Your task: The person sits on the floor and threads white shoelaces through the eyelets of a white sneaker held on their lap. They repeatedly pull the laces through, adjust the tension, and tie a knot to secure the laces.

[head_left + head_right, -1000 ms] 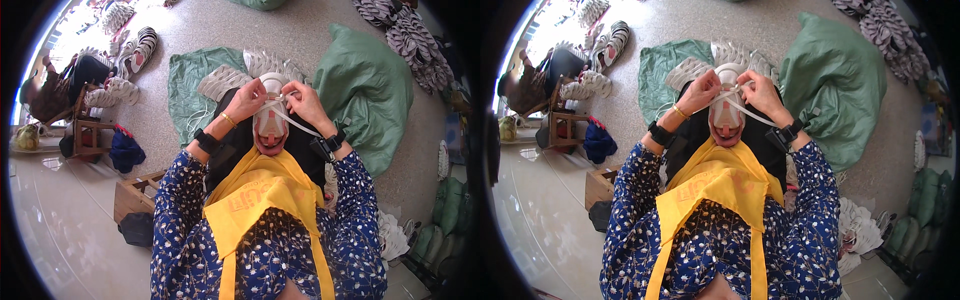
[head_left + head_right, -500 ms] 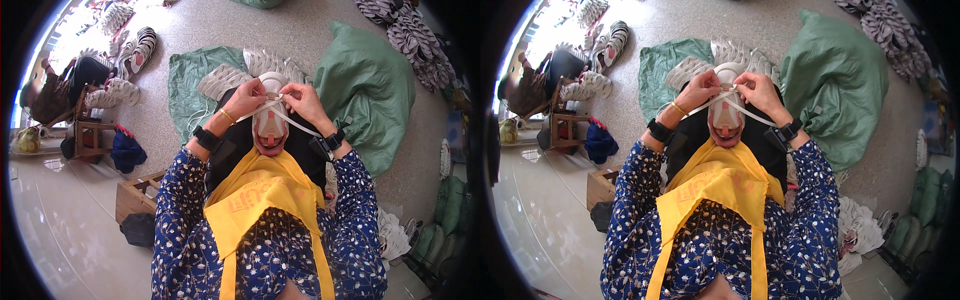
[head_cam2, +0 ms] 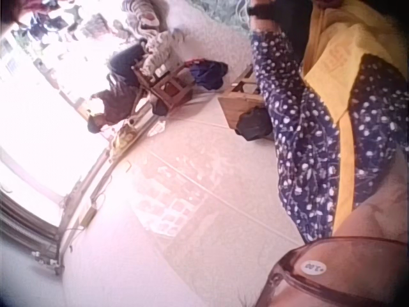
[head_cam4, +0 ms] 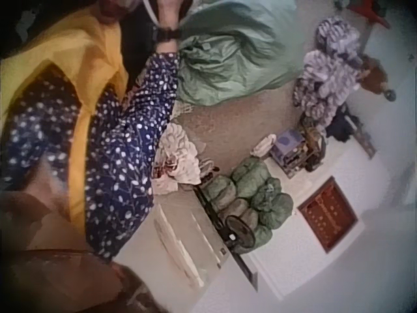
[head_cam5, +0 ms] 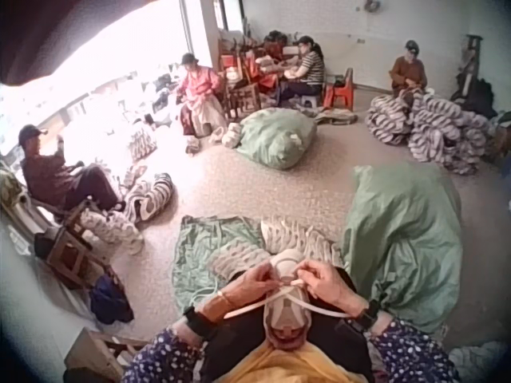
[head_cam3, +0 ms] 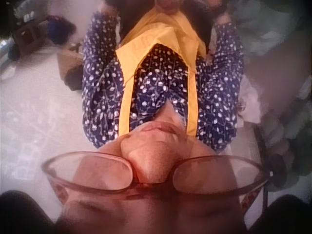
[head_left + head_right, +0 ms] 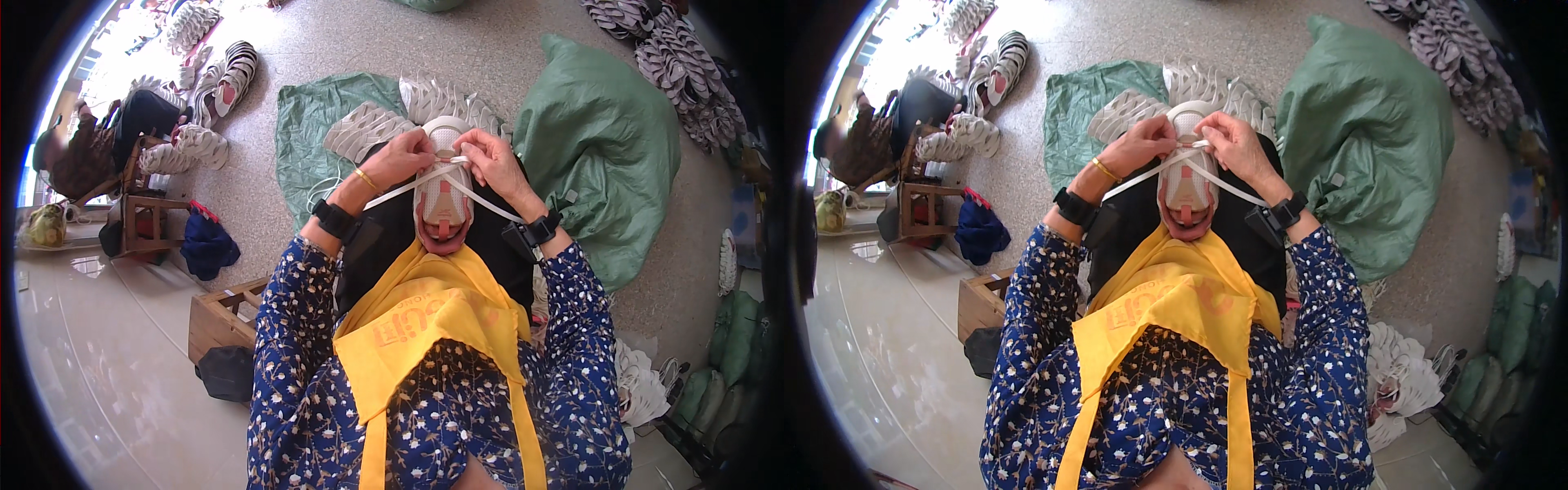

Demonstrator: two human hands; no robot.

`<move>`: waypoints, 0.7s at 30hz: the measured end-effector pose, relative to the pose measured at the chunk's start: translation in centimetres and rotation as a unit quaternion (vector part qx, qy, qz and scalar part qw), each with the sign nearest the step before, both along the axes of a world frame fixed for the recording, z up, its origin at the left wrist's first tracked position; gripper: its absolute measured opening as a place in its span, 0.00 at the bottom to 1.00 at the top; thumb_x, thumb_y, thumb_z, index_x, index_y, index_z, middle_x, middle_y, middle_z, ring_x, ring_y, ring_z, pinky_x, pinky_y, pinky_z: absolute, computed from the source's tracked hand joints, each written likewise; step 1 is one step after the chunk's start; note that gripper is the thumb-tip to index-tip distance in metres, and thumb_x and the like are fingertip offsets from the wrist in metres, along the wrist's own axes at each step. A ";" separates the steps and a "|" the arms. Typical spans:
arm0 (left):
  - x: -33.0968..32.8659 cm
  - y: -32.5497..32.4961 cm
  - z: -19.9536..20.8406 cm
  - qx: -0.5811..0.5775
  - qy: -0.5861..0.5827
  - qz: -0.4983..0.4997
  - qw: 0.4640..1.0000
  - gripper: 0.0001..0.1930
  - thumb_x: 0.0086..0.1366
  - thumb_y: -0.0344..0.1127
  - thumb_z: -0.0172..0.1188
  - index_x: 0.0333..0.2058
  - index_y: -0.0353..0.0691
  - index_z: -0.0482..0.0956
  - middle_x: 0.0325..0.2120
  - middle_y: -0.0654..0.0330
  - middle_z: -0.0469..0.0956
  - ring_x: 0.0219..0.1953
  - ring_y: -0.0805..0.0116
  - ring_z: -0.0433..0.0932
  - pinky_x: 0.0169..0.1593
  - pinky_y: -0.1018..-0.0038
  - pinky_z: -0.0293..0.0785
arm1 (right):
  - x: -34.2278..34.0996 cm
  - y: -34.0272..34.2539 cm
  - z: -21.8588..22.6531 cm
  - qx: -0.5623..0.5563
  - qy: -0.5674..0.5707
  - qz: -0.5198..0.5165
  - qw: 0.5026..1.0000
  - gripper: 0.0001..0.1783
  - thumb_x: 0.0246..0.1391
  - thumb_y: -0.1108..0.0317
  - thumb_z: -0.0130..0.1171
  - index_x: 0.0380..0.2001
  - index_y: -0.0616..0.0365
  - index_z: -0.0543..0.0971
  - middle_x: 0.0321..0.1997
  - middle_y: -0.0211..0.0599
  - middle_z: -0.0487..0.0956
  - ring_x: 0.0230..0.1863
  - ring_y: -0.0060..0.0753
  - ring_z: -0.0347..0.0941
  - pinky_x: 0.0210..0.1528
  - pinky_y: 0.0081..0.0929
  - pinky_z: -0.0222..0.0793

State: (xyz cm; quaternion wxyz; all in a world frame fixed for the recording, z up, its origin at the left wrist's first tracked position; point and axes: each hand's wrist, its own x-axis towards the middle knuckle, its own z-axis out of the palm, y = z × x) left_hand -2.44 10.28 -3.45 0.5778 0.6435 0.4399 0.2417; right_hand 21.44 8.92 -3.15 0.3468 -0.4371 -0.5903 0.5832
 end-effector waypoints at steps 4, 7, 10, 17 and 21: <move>-0.7 -0.1 -0.3 -0.066 -0.080 0.000 0.995 0.06 0.67 0.33 0.62 0.37 0.38 0.76 0.30 0.68 0.74 0.33 0.81 0.72 0.37 0.81 0.70 | -0.2 0.1 -0.4 0.016 -0.017 -0.002 1.000 0.09 0.70 0.67 0.52 0.44 0.60 0.78 0.27 0.22 0.73 0.18 0.07 0.61 0.19 0.11 0.60; -0.5 -0.6 -0.2 -0.050 -0.061 0.019 0.997 0.06 0.68 0.34 0.62 0.36 0.38 0.76 0.30 0.69 0.74 0.32 0.81 0.71 0.36 0.82 0.69 | -0.6 0.1 -0.2 0.024 -0.014 -0.009 1.000 0.09 0.71 0.67 0.51 0.45 0.60 0.78 0.28 0.22 0.73 0.19 0.07 0.61 0.19 0.11 0.60; 0.4 -0.8 0.9 -0.003 0.013 0.012 1.000 0.07 0.68 0.35 0.62 0.36 0.39 0.77 0.30 0.69 0.74 0.32 0.81 0.70 0.35 0.82 0.68 | -0.2 0.3 -0.7 0.016 -0.008 -0.007 1.000 0.09 0.71 0.67 0.51 0.45 0.60 0.77 0.28 0.22 0.73 0.20 0.08 0.61 0.20 0.11 0.60; -0.2 -0.1 -0.7 -0.058 -0.058 -0.002 0.997 0.06 0.70 0.34 0.60 0.34 0.39 0.76 0.28 0.71 0.71 0.30 0.81 0.68 0.34 0.82 0.65 | -0.5 0.4 -0.5 0.015 -0.006 0.006 1.000 0.10 0.71 0.66 0.50 0.44 0.60 0.77 0.28 0.22 0.73 0.20 0.08 0.62 0.20 0.12 0.61; -0.5 -0.4 -1.0 -0.126 -0.142 0.012 0.982 0.05 0.68 0.32 0.60 0.34 0.37 0.76 0.29 0.68 0.73 0.31 0.78 0.70 0.37 0.80 0.68 | -0.3 0.7 -1.0 0.003 0.002 0.008 1.000 0.10 0.72 0.65 0.49 0.43 0.59 0.77 0.28 0.22 0.73 0.21 0.09 0.64 0.21 0.12 0.62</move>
